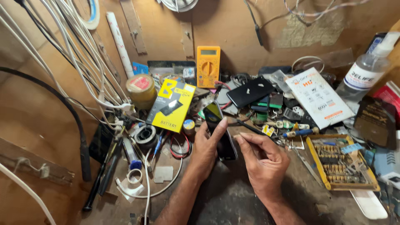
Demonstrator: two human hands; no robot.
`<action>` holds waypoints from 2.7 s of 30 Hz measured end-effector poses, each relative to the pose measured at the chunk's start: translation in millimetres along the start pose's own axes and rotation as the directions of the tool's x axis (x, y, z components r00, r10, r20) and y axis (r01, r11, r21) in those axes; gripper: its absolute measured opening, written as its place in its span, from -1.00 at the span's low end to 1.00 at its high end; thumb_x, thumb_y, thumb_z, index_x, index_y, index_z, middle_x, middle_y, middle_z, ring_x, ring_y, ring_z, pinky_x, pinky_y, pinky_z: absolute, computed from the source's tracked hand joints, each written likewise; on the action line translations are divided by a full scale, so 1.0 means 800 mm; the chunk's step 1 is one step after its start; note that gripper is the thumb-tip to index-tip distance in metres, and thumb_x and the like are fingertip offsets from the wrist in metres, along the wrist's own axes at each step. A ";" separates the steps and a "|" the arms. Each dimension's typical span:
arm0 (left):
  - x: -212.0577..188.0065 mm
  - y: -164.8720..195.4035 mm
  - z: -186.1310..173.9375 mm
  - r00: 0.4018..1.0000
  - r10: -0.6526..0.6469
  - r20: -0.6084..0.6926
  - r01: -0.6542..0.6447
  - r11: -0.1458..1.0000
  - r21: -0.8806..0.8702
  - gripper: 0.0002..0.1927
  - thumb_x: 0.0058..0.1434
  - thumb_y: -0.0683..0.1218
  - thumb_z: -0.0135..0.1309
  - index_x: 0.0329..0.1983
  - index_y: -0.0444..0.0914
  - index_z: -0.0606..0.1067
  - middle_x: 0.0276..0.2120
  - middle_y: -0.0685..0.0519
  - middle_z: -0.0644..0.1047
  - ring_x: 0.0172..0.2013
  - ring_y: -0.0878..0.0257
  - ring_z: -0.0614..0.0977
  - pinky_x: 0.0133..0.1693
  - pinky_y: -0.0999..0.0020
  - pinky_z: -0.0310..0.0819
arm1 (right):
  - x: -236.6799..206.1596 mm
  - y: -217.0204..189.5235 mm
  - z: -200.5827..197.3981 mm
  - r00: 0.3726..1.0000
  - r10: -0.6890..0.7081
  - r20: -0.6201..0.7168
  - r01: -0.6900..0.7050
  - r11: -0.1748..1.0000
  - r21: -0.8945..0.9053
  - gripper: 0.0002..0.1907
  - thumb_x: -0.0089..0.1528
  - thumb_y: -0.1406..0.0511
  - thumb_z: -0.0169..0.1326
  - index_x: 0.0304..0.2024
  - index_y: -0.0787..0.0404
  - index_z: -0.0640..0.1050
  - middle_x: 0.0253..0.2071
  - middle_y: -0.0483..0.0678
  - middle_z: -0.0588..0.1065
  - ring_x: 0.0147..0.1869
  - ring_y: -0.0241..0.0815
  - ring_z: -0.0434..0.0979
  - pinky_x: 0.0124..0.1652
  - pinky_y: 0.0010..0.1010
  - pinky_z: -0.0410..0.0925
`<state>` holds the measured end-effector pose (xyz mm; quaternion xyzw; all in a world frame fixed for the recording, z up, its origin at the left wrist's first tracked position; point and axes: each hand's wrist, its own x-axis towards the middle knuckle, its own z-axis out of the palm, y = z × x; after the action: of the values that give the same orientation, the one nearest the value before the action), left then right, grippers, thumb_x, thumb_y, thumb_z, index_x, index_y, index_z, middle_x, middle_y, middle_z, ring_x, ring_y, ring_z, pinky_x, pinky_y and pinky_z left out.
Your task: The person holds a smartphone and uses a metal prying tool to separate the back cover from the frame. The back cover is removed, exposing the battery and internal components. The person then uses a plastic spudger to lift the battery slightly.
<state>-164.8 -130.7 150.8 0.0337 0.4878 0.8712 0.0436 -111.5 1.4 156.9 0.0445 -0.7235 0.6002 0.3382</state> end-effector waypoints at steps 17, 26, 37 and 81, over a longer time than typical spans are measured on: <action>-0.036 -0.032 -0.003 0.965 0.255 -0.053 -0.196 0.844 0.499 -0.48 0.11 0.14 0.34 -0.06 -0.32 0.54 -0.23 0.05 0.67 -0.26 0.36 0.66 -0.20 0.44 0.58 | -0.047 0.011 -0.030 0.997 0.064 0.039 -0.068 0.990 0.127 -0.90 0.30 0.46 0.25 -0.13 0.34 0.66 -0.26 -0.21 0.60 -0.28 -0.58 0.45 -0.28 -0.72 0.32; -0.055 -0.051 -0.003 0.963 0.265 -0.041 -0.200 0.812 0.548 -0.43 0.07 0.18 0.34 -0.05 -0.32 0.54 -0.19 0.01 0.68 -0.21 0.32 0.68 -0.15 0.40 0.59 | -0.069 0.028 -0.044 0.998 0.068 0.016 -0.069 0.993 0.095 -0.92 0.30 0.47 0.28 -0.15 0.36 0.67 -0.28 -0.18 0.60 -0.31 -0.58 0.43 -0.30 -0.72 0.30; 0.037 -0.050 0.015 0.980 0.185 -0.078 -0.117 0.840 0.531 -0.48 0.11 0.14 0.33 -0.08 -0.35 0.55 -0.24 0.04 0.67 -0.25 0.35 0.66 -0.18 0.41 0.59 | 0.008 0.058 -0.028 0.996 0.080 0.036 -0.080 0.997 0.002 -0.92 0.32 0.47 0.24 -0.14 0.35 0.61 -0.19 -0.15 0.61 -0.20 -0.53 0.51 -0.20 -0.68 0.40; 0.129 -0.135 -0.006 0.909 0.414 0.053 -0.390 0.797 0.461 -0.32 0.00 0.20 0.38 0.02 -0.35 0.52 -0.15 -0.03 0.67 -0.18 0.26 0.70 -0.13 0.34 0.63 | 0.054 0.168 -0.031 0.985 -0.156 0.072 0.149 0.985 0.087 -0.95 0.36 0.51 0.24 -0.18 0.42 0.61 -0.21 0.03 0.64 -0.16 -0.31 0.68 -0.10 -0.53 0.53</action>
<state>-262.8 -66.9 57.8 0.1237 0.6632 0.7197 -0.1640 -196.9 75.0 69.0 0.1370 -0.7058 0.5991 0.3525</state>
